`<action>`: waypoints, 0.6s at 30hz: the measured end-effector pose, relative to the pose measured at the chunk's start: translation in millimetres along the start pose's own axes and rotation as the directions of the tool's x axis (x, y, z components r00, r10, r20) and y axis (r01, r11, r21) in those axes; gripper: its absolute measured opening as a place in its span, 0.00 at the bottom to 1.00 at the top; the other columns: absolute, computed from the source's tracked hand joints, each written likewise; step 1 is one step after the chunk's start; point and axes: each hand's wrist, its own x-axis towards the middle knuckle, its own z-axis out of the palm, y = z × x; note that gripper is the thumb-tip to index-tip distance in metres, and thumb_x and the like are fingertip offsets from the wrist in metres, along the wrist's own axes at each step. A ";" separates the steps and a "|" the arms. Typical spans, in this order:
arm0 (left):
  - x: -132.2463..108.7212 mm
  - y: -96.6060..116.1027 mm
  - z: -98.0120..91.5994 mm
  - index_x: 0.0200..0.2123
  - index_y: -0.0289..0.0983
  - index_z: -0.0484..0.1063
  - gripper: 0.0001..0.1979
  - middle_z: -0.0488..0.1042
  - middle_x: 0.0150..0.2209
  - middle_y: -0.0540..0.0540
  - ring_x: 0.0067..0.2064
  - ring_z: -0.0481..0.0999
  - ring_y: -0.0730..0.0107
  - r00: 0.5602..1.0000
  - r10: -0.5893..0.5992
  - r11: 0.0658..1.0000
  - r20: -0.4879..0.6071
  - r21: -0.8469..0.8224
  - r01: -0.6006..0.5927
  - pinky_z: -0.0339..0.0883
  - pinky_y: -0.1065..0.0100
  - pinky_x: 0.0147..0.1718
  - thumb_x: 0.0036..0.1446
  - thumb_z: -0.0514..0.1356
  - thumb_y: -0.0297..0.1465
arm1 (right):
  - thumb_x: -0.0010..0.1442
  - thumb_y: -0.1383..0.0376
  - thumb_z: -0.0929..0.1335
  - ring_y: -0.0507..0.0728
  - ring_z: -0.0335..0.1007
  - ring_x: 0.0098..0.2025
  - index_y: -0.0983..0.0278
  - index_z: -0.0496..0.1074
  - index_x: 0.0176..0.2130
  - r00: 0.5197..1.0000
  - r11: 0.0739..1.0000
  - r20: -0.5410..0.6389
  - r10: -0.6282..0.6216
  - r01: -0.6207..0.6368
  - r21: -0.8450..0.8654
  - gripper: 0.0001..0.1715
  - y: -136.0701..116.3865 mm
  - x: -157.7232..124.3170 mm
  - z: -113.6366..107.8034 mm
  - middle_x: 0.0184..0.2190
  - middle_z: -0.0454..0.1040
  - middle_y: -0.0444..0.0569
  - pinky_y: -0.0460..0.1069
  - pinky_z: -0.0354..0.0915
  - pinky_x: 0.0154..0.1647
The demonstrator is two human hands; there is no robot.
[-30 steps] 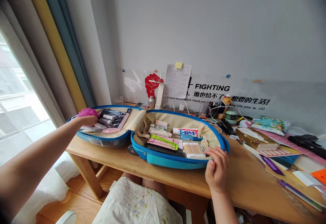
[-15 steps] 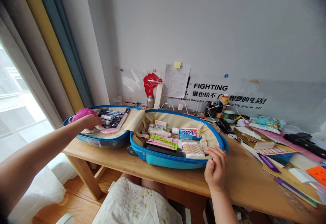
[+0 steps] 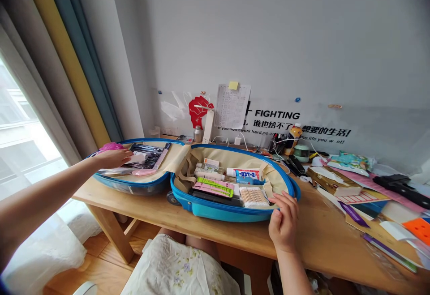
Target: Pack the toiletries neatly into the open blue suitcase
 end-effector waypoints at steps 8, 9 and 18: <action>34.3 98.2 -49.3 0.59 0.41 0.62 0.23 0.76 0.52 0.43 0.50 0.76 0.58 0.981 0.060 0.998 -0.186 0.047 -0.052 0.65 0.66 0.46 0.69 0.40 0.42 | 0.70 0.54 0.56 0.64 0.70 0.51 0.61 0.72 0.39 0.997 0.997 -0.021 0.068 -0.067 0.024 0.22 0.5 -0.9 2.1 0.39 0.75 0.55 0.65 0.64 0.54; 41.2 119.3 -52.0 0.59 0.40 0.62 0.22 0.75 0.53 0.42 0.52 0.76 0.58 0.974 0.128 0.992 -0.189 0.037 -0.123 0.65 0.66 0.48 0.69 0.42 0.41 | 0.70 0.54 0.56 0.64 0.70 0.51 0.61 0.72 0.39 0.998 0.998 -0.018 0.063 -0.063 0.021 0.22 0.3 -0.9 1.9 0.39 0.75 0.55 0.65 0.64 0.54; 104.4 250.9 -17.4 0.56 0.37 0.70 0.19 0.76 0.54 0.37 0.53 0.76 0.52 0.924 0.370 0.928 0.093 0.002 -0.372 0.69 0.60 0.50 0.67 0.50 0.35 | 0.70 0.58 0.56 0.64 0.69 0.53 0.61 0.72 0.41 0.999 0.999 0.004 0.036 -0.036 0.007 0.19 -0.4 -2.9 -0.3 0.41 0.75 0.54 0.64 0.62 0.56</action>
